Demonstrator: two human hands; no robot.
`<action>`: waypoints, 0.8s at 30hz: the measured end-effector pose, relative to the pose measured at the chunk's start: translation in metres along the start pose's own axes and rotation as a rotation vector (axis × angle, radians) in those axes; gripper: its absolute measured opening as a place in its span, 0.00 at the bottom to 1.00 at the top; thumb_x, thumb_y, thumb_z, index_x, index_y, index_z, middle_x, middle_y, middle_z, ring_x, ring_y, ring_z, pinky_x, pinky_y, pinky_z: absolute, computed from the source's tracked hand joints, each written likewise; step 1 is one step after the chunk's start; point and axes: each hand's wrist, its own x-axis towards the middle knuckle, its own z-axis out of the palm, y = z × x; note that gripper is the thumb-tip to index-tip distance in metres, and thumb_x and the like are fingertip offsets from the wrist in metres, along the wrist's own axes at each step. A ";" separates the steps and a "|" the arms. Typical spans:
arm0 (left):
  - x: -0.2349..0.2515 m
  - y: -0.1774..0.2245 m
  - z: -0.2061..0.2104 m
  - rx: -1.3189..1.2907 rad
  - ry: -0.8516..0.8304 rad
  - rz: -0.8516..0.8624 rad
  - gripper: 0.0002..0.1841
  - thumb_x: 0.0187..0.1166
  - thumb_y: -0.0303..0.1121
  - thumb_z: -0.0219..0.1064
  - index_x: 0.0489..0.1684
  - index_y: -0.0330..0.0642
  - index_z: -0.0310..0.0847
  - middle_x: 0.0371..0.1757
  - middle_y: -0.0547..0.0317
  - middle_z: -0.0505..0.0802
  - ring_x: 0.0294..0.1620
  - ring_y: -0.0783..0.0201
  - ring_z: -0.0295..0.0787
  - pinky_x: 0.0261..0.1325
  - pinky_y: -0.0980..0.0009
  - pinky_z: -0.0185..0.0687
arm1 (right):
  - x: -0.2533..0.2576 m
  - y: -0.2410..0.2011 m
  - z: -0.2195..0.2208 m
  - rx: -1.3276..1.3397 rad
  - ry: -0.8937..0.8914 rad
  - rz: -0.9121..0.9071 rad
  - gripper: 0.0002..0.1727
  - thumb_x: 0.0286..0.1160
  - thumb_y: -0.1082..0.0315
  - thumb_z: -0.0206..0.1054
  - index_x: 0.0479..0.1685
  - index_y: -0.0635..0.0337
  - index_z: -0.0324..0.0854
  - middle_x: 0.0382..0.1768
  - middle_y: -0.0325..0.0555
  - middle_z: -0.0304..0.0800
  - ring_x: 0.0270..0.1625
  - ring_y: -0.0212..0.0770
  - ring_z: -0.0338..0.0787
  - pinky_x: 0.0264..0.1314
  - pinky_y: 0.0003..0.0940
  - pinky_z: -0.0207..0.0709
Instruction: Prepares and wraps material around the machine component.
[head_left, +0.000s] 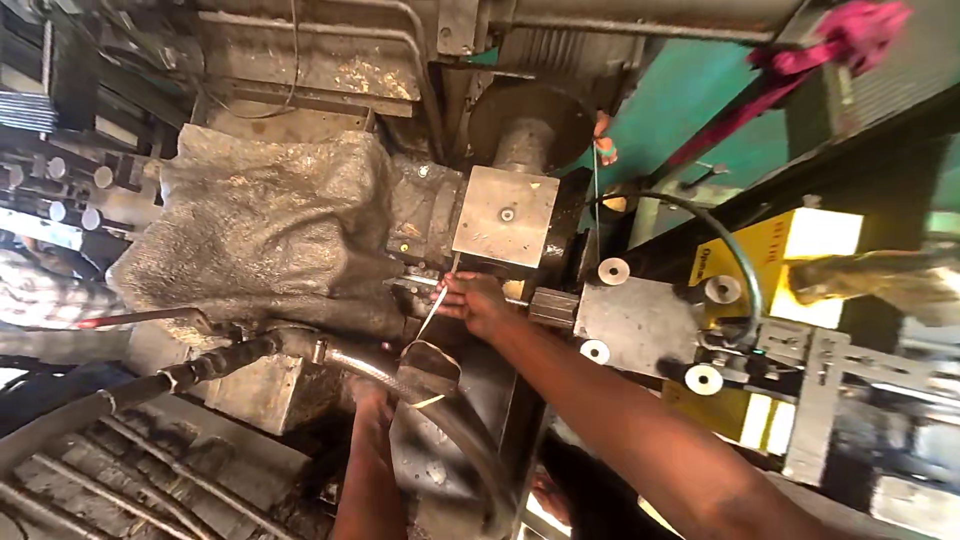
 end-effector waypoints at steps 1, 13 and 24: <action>0.005 0.000 0.000 -0.032 -0.047 -0.001 0.14 0.89 0.35 0.61 0.67 0.43 0.75 0.47 0.56 0.88 0.43 0.65 0.85 0.47 0.64 0.85 | -0.002 0.003 0.002 0.055 -0.053 0.015 0.08 0.92 0.68 0.55 0.57 0.62 0.74 0.34 0.44 0.83 0.31 0.38 0.89 0.35 0.34 0.88; 0.023 -0.008 0.003 -0.514 -0.408 -0.006 0.14 0.91 0.47 0.55 0.37 0.56 0.81 0.28 0.73 0.89 0.29 0.79 0.88 0.33 0.79 0.87 | 0.007 -0.025 0.085 -0.374 -0.559 -0.193 0.08 0.89 0.72 0.56 0.43 0.66 0.78 0.19 0.33 0.67 0.14 0.24 0.62 0.13 0.18 0.56; -0.036 0.009 -0.011 0.627 0.260 -0.064 0.10 0.85 0.29 0.64 0.53 0.28 0.81 0.42 0.42 0.86 0.38 0.54 0.81 0.45 0.58 0.79 | -0.018 -0.036 -0.072 -0.414 -0.189 -0.617 0.11 0.87 0.71 0.53 0.35 0.60 0.77 0.18 0.30 0.71 0.14 0.21 0.65 0.17 0.17 0.62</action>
